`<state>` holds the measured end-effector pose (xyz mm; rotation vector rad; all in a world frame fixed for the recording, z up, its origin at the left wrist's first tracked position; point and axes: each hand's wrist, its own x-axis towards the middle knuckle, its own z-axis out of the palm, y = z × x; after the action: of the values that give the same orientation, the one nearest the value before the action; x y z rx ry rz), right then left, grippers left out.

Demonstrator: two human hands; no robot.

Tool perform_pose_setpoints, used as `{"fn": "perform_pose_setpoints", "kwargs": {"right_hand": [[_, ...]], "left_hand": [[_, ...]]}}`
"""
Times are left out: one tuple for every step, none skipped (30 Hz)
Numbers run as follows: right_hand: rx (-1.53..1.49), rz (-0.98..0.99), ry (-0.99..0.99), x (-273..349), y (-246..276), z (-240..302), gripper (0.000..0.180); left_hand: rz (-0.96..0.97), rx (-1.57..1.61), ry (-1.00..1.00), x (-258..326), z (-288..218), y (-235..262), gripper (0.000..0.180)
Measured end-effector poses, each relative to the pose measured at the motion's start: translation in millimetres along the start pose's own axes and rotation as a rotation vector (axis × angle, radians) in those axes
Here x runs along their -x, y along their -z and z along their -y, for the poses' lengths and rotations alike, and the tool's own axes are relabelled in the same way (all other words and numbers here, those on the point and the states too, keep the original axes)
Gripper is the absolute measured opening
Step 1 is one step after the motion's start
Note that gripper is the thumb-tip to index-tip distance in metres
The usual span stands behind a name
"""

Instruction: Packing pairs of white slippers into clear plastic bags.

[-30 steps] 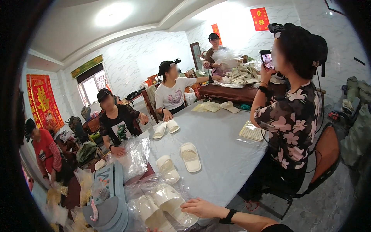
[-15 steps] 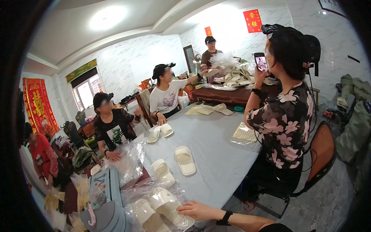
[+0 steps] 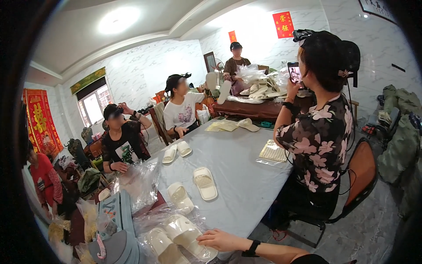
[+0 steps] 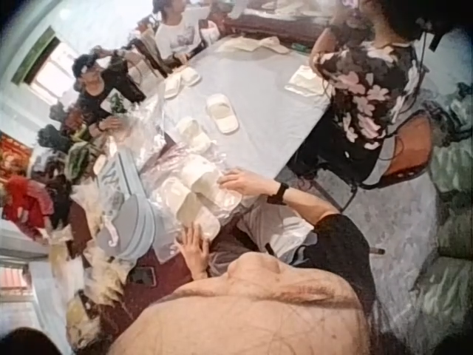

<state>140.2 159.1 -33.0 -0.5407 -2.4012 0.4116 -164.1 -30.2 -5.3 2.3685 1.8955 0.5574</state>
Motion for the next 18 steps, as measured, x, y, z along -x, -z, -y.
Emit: {"fn": "perform_pose_setpoints", "kwargs": {"right_hand": [[-0.006, 0.013, -0.017, 0.1, 0.1, 0.6, 0.030], [-0.012, 0.027, -0.033, 0.2, 0.3, 0.9, 0.030], [-0.011, 0.027, -0.035, 0.3, 0.5, 0.6, 0.030], [-0.021, 0.028, -0.032, 0.4, 0.3, 0.1, 0.030], [-0.031, 0.028, -0.029, 0.4, 0.1, -0.5, 0.031], [-0.031, 0.029, -0.030, 0.5, -0.2, -1.2, 0.031], [-0.028, 0.025, -0.027, 0.3, -0.2, -1.9, 0.031], [-0.026, 0.021, -0.024, 0.1, 0.1, -2.0, 0.031], [-0.026, 0.021, -0.026, 0.3, 0.8, -1.3, 0.031], [-0.030, 0.029, -0.035, -0.3, 1.5, 0.0, 0.031], [-0.035, 0.037, -0.044, -0.6, 1.6, 0.6, 0.031], [-0.035, 0.037, -0.044, -0.6, 0.4, -0.3, 0.031], [-0.036, 0.022, -0.035, -0.5, -0.3, -1.1, 0.031], [-0.037, 0.007, -0.025, -0.6, -0.5, -1.5, 0.031], [-0.035, 0.006, -0.027, -0.3, -0.3, -1.5, 0.031], [-0.030, 0.015, -0.037, -0.7, 0.9, 0.1, 0.031], [-0.025, 0.024, -0.047, -1.1, 1.6, 0.8, 0.031], [-0.024, 0.023, -0.049, -1.1, 0.3, -0.4, 0.031]], "left_hand": [[0.001, 0.001, -0.001, -0.2, 0.0, 0.0, 0.055], [-0.002, 0.012, 0.000, -0.2, -0.1, 0.1, 0.055], [-0.004, 0.022, 0.000, -0.4, -0.2, 0.2, 0.055], [-0.003, 0.022, 0.001, -0.3, -0.8, 0.7, 0.055], [-0.003, 0.012, 0.004, -0.6, -1.7, 1.4, 0.055], [-0.003, 0.003, 0.007, -0.8, -2.1, 1.8, 0.055], [-0.002, 0.003, 0.007, -0.7, -1.7, 1.4, 0.055], [-0.005, 0.011, 0.004, -0.7, -0.7, 0.6, 0.055], [-0.009, 0.018, 0.000, -0.8, -0.2, 0.2, 0.055], [-0.009, 0.018, 0.001, -0.8, -0.5, 0.6, 0.055], [-0.006, 0.011, 0.005, -1.0, -1.4, 1.6, 0.055], [-0.003, 0.003, 0.010, -1.0, -2.2, 2.4, 0.054], [-0.002, 0.004, 0.007, -1.6, -2.7, 2.9, 0.054], [-0.002, 0.003, 0.006, -2.2, -3.1, 3.4, 0.054], [-0.002, 0.003, 0.006, -2.7, -3.3, 3.8, 0.054], [-0.002, 0.003, 0.004, -2.6, -3.2, 3.9, 0.054], [0.000, 0.006, 0.006, -2.4, -2.9, 3.8, 0.054], [0.002, 0.010, 0.007, -2.3, -2.6, 3.7, 0.054]]}}
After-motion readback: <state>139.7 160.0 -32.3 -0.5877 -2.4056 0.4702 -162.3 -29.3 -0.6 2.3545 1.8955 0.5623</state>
